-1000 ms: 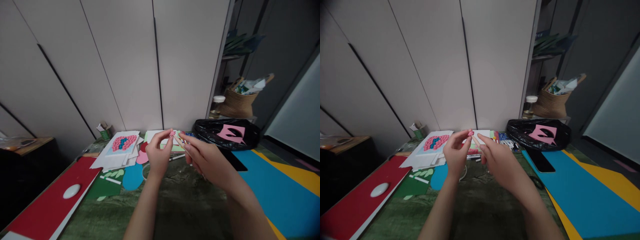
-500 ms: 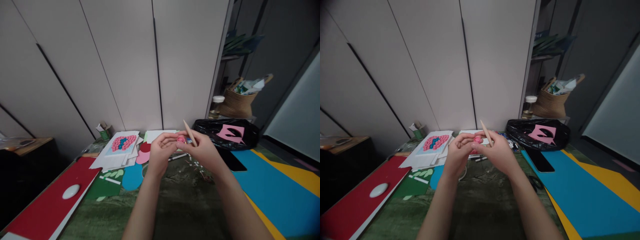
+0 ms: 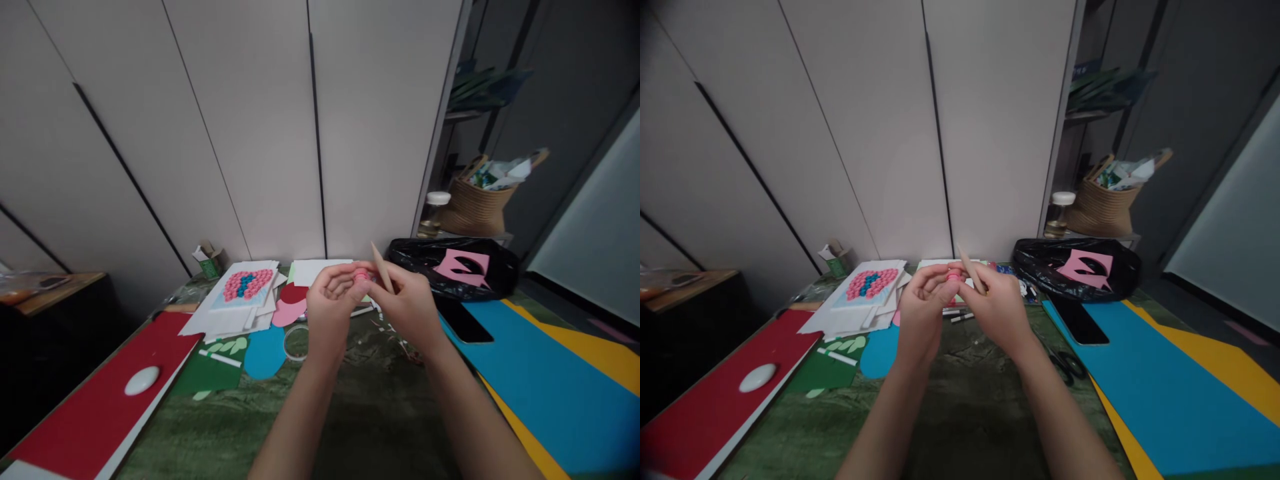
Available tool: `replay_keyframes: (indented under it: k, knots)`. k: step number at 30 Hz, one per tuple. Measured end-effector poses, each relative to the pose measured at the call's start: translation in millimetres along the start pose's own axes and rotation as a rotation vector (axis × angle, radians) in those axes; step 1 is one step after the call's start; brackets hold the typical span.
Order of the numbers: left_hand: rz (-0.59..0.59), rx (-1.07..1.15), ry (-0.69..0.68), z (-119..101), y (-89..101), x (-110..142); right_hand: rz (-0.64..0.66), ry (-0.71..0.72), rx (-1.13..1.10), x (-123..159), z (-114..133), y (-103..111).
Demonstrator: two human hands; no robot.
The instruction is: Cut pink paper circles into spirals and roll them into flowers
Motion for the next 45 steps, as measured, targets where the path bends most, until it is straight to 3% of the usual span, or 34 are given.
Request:
replay_keyframes:
  k: [7, 17, 22, 34, 41, 45]
  knots:
    - [0.02, 0.014, 0.015, -1, 1.5, -1, -0.034, 0.149, 0.147, -1, -3, -1]
    - [0.125, -0.076, 0.002, -3, 5.9, -3, 0.097, -0.107, -0.133, -6, 0, 14]
    - [0.158, -0.107, 0.003, -3, 7.6, -4, 0.129, -0.185, -0.125, -5, -1, 18]
    - [0.125, -0.009, 0.017, 0, 2.0, -1, 0.062, -0.136, -0.109, -4, -3, 16]
    - [0.064, -0.124, -0.058, 1, -1.7, -1, 0.054, -0.128, -0.099, -6, -4, 14]
    - [0.047, 0.025, 0.001, 4, -1.5, -3, -0.04, -0.094, -0.027, -6, -5, 11]
Point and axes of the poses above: each hand's wrist, its own x-axis away from the middle knuckle, its own y-axis out of the back of the hand, z = x × y, the point moved 1 cm from there along -x, towards the middle knuckle, and after that the axes turned 6 degrees about -x, right-handed, at the moved point
